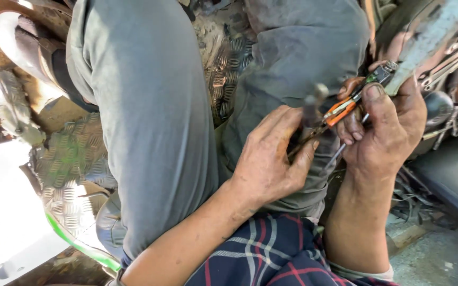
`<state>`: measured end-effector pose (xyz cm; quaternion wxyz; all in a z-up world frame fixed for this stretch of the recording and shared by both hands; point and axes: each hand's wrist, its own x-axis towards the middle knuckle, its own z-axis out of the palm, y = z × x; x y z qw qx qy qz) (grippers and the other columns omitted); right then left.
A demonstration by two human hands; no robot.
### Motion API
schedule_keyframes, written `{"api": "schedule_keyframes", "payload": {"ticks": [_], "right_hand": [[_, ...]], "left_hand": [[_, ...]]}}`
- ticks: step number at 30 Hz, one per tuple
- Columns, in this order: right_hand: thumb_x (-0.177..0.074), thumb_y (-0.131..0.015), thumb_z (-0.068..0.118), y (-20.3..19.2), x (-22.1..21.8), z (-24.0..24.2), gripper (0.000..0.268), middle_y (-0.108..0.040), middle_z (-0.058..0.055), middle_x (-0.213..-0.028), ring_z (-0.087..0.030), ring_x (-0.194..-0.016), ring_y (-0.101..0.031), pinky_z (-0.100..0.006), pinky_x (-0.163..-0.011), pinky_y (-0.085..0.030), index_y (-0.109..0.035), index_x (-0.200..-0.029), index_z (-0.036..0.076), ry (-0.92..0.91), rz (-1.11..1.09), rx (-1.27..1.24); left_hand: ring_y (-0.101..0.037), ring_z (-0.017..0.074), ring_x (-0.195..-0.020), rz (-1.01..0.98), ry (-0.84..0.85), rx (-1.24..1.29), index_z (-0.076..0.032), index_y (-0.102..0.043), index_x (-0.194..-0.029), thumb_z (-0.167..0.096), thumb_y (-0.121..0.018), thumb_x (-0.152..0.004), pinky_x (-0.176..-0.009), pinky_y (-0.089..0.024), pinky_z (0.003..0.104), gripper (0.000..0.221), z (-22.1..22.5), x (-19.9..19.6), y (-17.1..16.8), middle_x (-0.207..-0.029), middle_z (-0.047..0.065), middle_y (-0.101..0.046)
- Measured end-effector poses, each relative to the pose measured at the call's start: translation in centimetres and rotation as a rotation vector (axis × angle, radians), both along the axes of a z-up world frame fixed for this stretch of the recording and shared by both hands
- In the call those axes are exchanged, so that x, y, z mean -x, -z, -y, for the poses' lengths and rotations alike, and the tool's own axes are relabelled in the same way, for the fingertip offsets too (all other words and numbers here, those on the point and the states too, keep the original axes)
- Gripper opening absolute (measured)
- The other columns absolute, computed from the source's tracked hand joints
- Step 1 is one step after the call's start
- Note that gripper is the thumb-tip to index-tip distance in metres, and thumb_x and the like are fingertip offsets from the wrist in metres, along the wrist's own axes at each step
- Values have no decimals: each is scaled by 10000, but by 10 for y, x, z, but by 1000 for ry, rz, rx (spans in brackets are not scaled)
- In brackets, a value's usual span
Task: Repairing vehicle components using locking pliers, a screwdriver, and a utility knife
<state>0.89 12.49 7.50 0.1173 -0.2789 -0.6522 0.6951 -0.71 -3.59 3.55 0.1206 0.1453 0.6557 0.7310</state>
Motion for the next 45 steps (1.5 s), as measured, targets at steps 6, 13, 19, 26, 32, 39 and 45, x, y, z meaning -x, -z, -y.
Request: {"api": "schedule_keyframes", "payload": {"ticks": [6, 13, 19, 26, 32, 39, 45], "right_hand": [[-1085, -450, 156, 12, -5, 12, 265, -668, -85, -871, -43, -444, -356, -174, -391, -248, -506, -1323, 53, -93, -54, 37], [-1029, -491, 129, 6, -2, 16, 315, -662, -124, -900, -73, -480, -371, -189, -429, -249, -520, -1337, 70, -48, -58, -10], [-1099, -569, 218, 1, -3, 12, 265, -613, -18, -834, -40, -530, -364, -183, -505, -273, -533, -1318, 72, -195, -129, -153], [-1119, -481, 230, 10, -12, 18, 428, -384, -132, -1391, -124, -772, -526, -207, -647, -381, -380, -1502, 66, -237, -136, -205], [-1101, -479, 240, 12, -23, 15, 369, -632, -95, -968, -77, -654, -459, -186, -605, -358, -445, -1445, 110, -144, -144, -200], [-1061, -464, 207, 25, -38, 12, 355, -570, -203, -990, -241, -893, -538, -311, -839, -447, -389, -1400, 135, -173, -278, -313], [-1094, -539, 288, 26, -35, 14, 278, -562, -136, -897, -226, -838, -525, -377, -898, -446, -435, -1324, 173, -92, -398, -288]], "left_hand": [[-697, 302, -796, 91, 158, 194, -52, -614, -1270, -144, -688, -856, -715, -571, 387, 431, 6, 3, -4, -1023, 123, -676], [-747, 324, -792, 161, 290, 140, -51, -643, -1237, -190, -609, -931, -658, -549, 414, 338, 7, 3, -8, -968, 106, -784], [-747, 323, -944, 165, 285, 64, -11, -614, -1311, -220, -581, -961, -789, -555, 389, 409, 10, 2, -7, -1139, 140, -767], [-666, 290, -837, 24, 211, 76, 12, -450, -1479, -216, -593, -985, -750, -540, 383, 562, 12, -7, -3, -1076, 146, -735], [-643, 309, -948, -88, 85, 93, -14, -489, -1407, -156, -673, -948, -859, -534, 393, 514, 13, -6, -11, -1202, 150, -624], [-539, 274, -661, -293, -18, 127, -16, -630, -919, -88, -734, -866, -597, -456, 380, 137, 23, 9, -21, -842, 104, -535], [-538, 271, -750, -498, 4, 73, -46, -627, -904, -98, -720, -812, -685, -467, 377, 141, 28, 10, -21, -918, 96, -552]]}}
